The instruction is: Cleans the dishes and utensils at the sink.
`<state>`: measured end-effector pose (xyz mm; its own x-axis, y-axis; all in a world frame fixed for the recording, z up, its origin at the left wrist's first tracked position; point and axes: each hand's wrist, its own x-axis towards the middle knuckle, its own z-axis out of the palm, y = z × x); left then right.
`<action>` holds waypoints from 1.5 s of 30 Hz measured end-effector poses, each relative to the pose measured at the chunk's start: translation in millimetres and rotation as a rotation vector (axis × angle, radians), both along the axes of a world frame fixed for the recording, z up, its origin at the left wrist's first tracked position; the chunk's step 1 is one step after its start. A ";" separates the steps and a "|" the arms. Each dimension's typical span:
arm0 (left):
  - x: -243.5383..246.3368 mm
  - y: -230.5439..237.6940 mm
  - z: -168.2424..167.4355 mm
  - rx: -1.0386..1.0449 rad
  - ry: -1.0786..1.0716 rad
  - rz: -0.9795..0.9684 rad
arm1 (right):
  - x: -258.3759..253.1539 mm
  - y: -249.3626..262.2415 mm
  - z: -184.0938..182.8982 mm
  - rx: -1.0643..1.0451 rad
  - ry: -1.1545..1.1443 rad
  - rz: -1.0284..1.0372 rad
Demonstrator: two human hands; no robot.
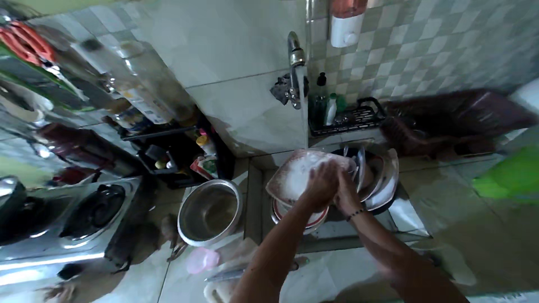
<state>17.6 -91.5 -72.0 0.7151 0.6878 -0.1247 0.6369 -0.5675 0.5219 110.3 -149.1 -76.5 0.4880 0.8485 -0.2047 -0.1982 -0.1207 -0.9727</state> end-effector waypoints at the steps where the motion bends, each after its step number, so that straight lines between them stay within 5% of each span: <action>1: -2.8 -7.4 5.0 -0.076 -0.087 -0.114 | 5.4 1.1 7.2 -0.049 0.032 -0.041; 4: -31.9 -23.0 30.3 -0.186 -0.150 -0.273 | 23.6 -3.5 34.3 -0.183 0.112 -0.108; 8: -77.1 -23.4 56.0 0.188 -0.089 -0.283 | 48.6 -2.1 25.9 -0.157 0.495 -0.084; 12: -94.6 -3.1 99.7 0.274 -0.104 -0.249 | 47.3 -9.3 27.4 -0.235 0.670 0.097; 15: -99.3 11.6 143.7 0.218 -0.158 -0.252 | 67.2 -15.4 17.5 -0.329 0.293 0.240; 19: -117.6 18.6 183.2 0.214 -0.231 -0.240 | 101.4 -17.4 -4.3 -0.330 -0.525 0.030; 24: -149.6 -10.3 196.6 0.424 -0.123 -0.154 | 120.1 -9.1 1.6 -0.372 -0.856 -0.029; 27: -185.2 -43.3 182.0 0.604 -0.066 -0.078 | 127.7 -11.2 9.0 -0.396 -0.973 -0.058; 31: -248.3 -75.7 121.7 0.740 -0.041 0.147 | 161.1 -16.6 -1.4 -0.489 -1.081 -0.097; 36: -310.0 -95.5 39.3 0.717 0.007 0.418 | 166.4 -19.8 -9.8 -0.667 -0.815 0.061; 45: -347.7 -104.8 -30.4 0.664 0.111 0.607 | 157.3 -16.6 25.3 -0.704 -0.941 -0.013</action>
